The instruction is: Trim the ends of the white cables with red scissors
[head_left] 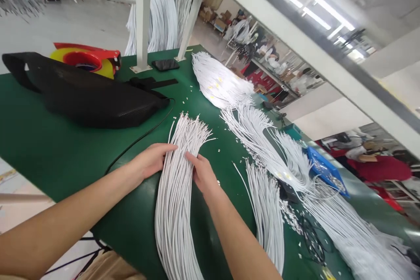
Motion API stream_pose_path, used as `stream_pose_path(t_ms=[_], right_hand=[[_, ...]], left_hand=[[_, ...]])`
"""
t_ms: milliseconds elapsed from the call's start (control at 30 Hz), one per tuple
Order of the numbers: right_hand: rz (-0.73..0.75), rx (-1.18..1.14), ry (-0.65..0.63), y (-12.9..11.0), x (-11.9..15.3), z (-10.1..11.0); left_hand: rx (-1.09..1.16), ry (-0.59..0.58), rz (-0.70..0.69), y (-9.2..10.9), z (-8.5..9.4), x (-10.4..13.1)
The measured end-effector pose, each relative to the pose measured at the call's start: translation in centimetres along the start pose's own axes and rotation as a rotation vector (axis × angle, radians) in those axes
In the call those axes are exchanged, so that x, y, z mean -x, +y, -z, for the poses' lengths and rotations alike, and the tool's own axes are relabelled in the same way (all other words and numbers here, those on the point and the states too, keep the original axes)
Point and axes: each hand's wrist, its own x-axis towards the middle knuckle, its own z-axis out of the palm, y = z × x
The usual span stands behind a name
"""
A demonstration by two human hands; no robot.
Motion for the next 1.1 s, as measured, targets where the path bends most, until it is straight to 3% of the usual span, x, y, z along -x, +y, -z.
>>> stream_pose_path(t_ms=[100,200,400,533,933,1100], right_hand=[[-0.001,-0.073,-0.113,-0.2,-0.5,-0.3],[0.105,-0.114,-0.164,-0.8,0.3,-0.8],[0.448,-0.178,-0.208,-3.5,5.6,-1.9],[0.613,-0.184,-0.251,-4.1,9.0,-1.9],[0.745,-0.305,-0.409,-2.6,11.5,0.1],[0.782,-0.332,-0.448,-2.4,12.1,0.7]], left_hand=[[0.011,-0.104,-0.032,0.0,-0.6,-0.6],[-0.043,-0.104,-0.175,0.4,-1.5,0.0],[-0.052,-0.222,-0.461,1.8,-4.6,3.8],[-0.061,-0.206,-0.587,1.3,-6.5,5.9],[-0.07,-0.094,-0.808,-0.9,-9.6,9.5],[-0.05,-0.132,-0.852,-1.4,-10.4,10.6]])
